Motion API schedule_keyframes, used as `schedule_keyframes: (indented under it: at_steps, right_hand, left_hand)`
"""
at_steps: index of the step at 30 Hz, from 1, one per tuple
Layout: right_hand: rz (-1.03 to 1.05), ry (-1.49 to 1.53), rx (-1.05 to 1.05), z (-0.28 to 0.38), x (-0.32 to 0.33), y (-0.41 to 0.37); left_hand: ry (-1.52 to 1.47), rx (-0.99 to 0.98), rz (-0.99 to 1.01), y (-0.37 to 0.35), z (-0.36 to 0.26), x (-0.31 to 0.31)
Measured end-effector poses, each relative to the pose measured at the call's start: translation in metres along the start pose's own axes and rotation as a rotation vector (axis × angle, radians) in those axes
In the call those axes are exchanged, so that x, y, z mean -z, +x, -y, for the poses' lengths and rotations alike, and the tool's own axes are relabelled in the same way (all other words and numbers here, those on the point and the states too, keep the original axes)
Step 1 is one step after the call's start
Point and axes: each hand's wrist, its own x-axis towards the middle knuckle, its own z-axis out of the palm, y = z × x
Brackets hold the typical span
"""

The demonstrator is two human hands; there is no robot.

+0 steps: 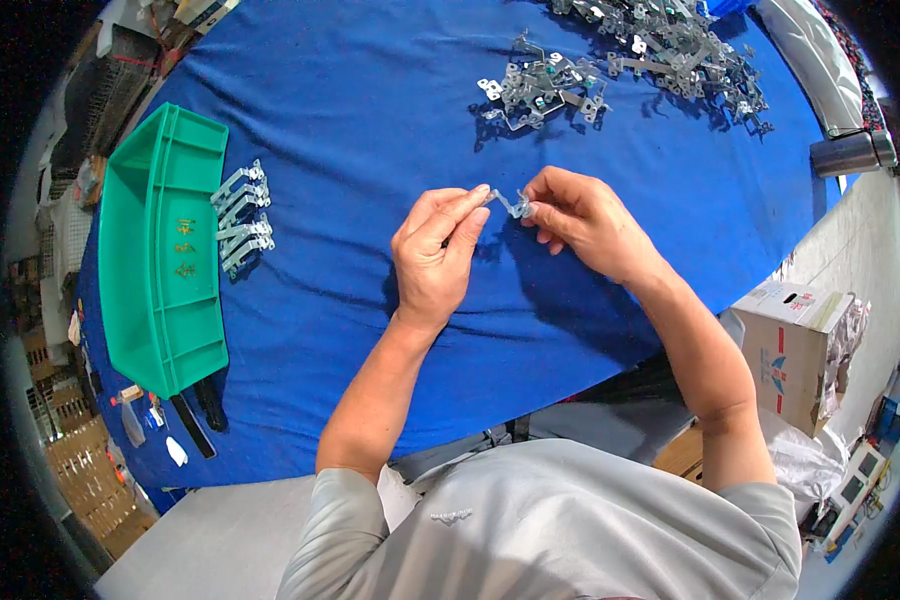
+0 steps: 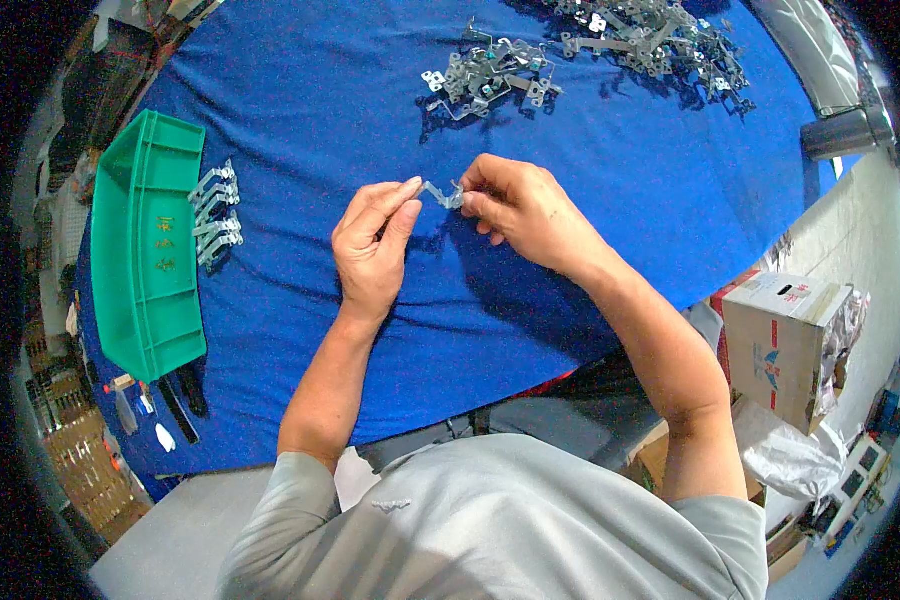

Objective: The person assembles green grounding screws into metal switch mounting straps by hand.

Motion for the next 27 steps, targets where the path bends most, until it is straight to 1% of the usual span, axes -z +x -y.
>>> schedule_keyframes:
  at_steps: [3, 6, 12, 15, 18, 23, 27]
  right_hand:
    - [0.015, 0.199, -0.002, -0.001, 0.000, 0.001]
    - [0.029, 0.280, -0.055, 0.000, 0.004, 0.003]
    - [0.022, 0.148, 0.004, -0.007, 0.002, 0.004]
    - [-0.190, 0.184, 0.100, -0.001, -0.003, 0.004]
    - [-0.118, 0.059, 0.045, 0.008, 0.005, -0.001]
    - [-0.019, 0.056, 0.036, 0.007, -0.005, -0.005]
    - [-0.040, 0.008, 0.017, 0.009, -0.008, -0.006]
  left_hand:
    - [0.017, -0.030, -0.001, 0.000, 0.000, -0.001]
    - [0.026, -0.019, 0.021, 0.000, 0.000, 0.000]
    - [0.019, -0.037, 0.056, -0.001, -0.002, -0.002]
    - [0.051, -0.071, 0.042, -0.001, 0.004, -0.004]
    - [-0.185, 0.352, -0.044, -0.005, 0.002, -0.004]
    - [-0.208, 0.336, -0.041, -0.005, 0.004, -0.005]
    - [-0.185, 0.322, -0.033, -0.005, 0.004, -0.005]
